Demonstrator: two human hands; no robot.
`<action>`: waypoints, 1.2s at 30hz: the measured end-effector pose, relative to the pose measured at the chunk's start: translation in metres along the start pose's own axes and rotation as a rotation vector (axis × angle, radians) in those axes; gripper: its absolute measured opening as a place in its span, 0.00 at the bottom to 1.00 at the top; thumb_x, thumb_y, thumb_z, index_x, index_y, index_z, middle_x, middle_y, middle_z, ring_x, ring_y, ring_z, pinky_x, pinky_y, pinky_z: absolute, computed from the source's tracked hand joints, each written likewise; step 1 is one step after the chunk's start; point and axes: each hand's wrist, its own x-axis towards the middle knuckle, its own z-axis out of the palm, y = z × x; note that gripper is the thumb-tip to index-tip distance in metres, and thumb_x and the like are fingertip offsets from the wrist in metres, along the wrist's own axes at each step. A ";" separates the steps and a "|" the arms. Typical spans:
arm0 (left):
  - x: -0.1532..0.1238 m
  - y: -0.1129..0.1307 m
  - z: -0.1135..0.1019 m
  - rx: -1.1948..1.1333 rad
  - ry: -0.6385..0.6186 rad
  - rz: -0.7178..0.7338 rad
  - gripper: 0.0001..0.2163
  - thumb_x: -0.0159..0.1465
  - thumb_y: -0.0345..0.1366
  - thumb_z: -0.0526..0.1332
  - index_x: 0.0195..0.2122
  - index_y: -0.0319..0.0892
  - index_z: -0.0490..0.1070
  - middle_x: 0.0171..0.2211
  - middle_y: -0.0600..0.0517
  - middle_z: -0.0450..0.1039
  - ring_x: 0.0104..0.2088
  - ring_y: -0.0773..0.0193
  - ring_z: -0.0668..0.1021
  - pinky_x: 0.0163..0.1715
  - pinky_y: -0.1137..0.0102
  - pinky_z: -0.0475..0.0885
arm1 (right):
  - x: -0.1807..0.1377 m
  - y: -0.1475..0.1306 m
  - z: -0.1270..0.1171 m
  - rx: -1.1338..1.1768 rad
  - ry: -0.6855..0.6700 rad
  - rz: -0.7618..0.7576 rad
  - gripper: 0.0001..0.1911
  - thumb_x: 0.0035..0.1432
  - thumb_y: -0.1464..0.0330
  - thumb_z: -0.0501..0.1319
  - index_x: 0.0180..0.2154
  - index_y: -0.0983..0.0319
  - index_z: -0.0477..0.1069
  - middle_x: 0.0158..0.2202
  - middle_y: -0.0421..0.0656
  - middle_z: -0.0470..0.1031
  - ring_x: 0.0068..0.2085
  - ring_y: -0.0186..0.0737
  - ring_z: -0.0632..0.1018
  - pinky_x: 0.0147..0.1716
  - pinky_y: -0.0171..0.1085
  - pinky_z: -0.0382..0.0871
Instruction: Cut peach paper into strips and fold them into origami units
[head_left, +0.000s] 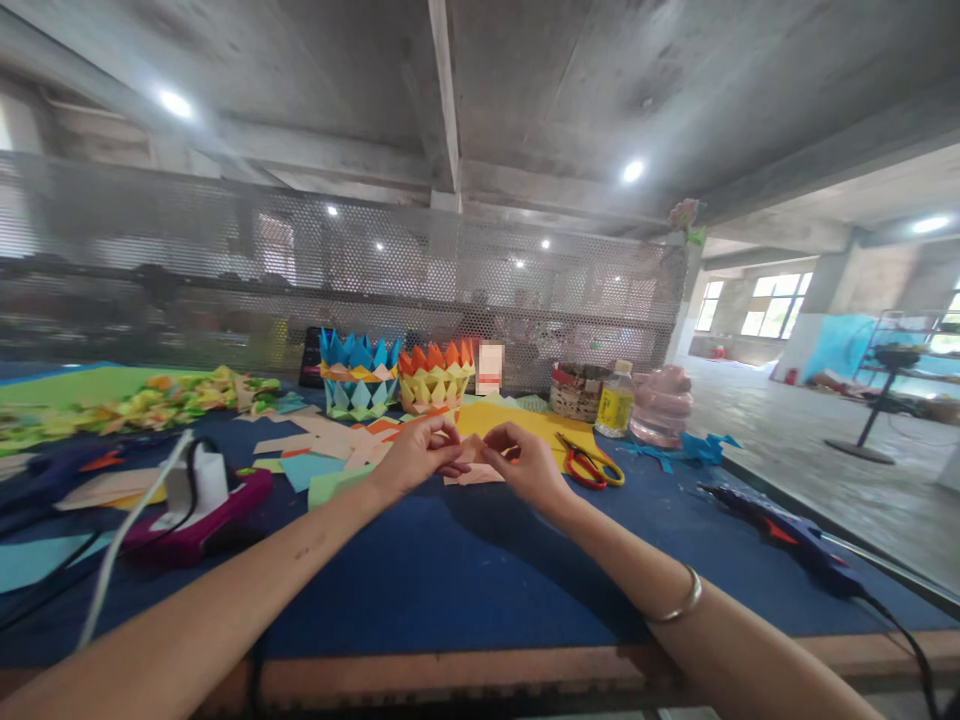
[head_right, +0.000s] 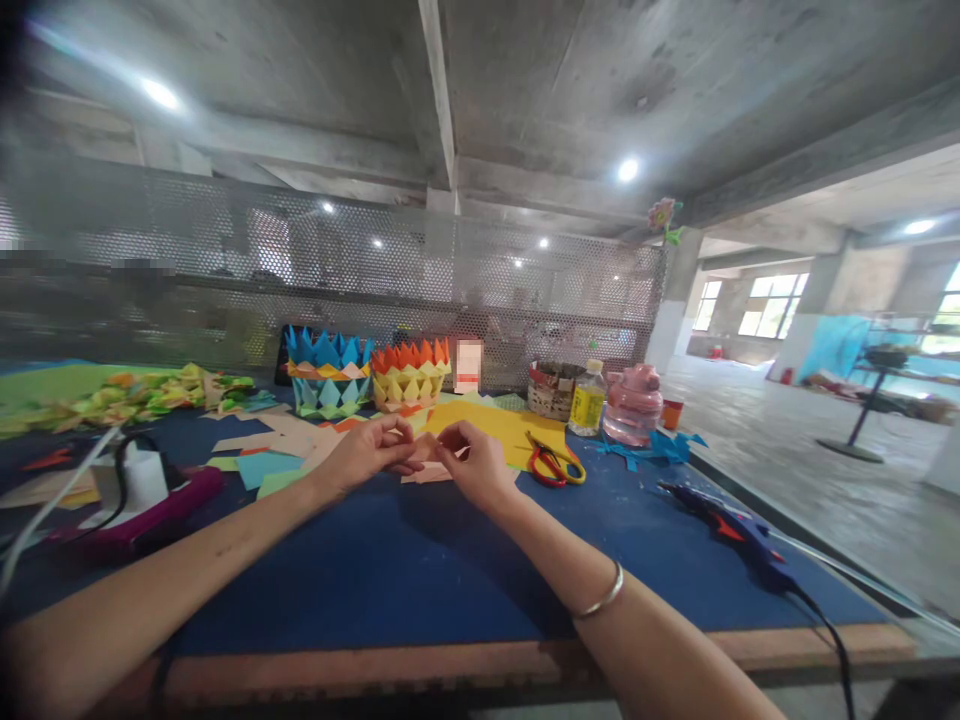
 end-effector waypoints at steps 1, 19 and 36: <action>0.000 0.000 0.000 -0.011 -0.006 0.001 0.18 0.45 0.44 0.68 0.27 0.40 0.62 0.21 0.53 0.75 0.27 0.58 0.80 0.30 0.66 0.74 | 0.000 -0.001 0.000 0.004 0.003 0.000 0.07 0.54 0.64 0.58 0.31 0.63 0.69 0.28 0.42 0.74 0.30 0.34 0.74 0.30 0.33 0.66; -0.002 0.005 0.001 -0.042 0.010 -0.014 0.18 0.47 0.43 0.68 0.33 0.39 0.65 0.26 0.52 0.74 0.29 0.59 0.80 0.32 0.67 0.74 | 0.000 -0.005 -0.002 -0.010 0.027 0.018 0.07 0.53 0.65 0.59 0.29 0.63 0.69 0.28 0.41 0.73 0.29 0.33 0.73 0.26 0.30 0.64; 0.008 -0.011 0.002 -0.121 0.023 -0.051 0.17 0.46 0.44 0.67 0.29 0.41 0.63 0.23 0.56 0.72 0.26 0.59 0.80 0.27 0.69 0.74 | 0.004 0.005 -0.004 0.035 -0.042 0.160 0.11 0.54 0.60 0.58 0.31 0.62 0.67 0.26 0.40 0.74 0.27 0.34 0.74 0.26 0.31 0.64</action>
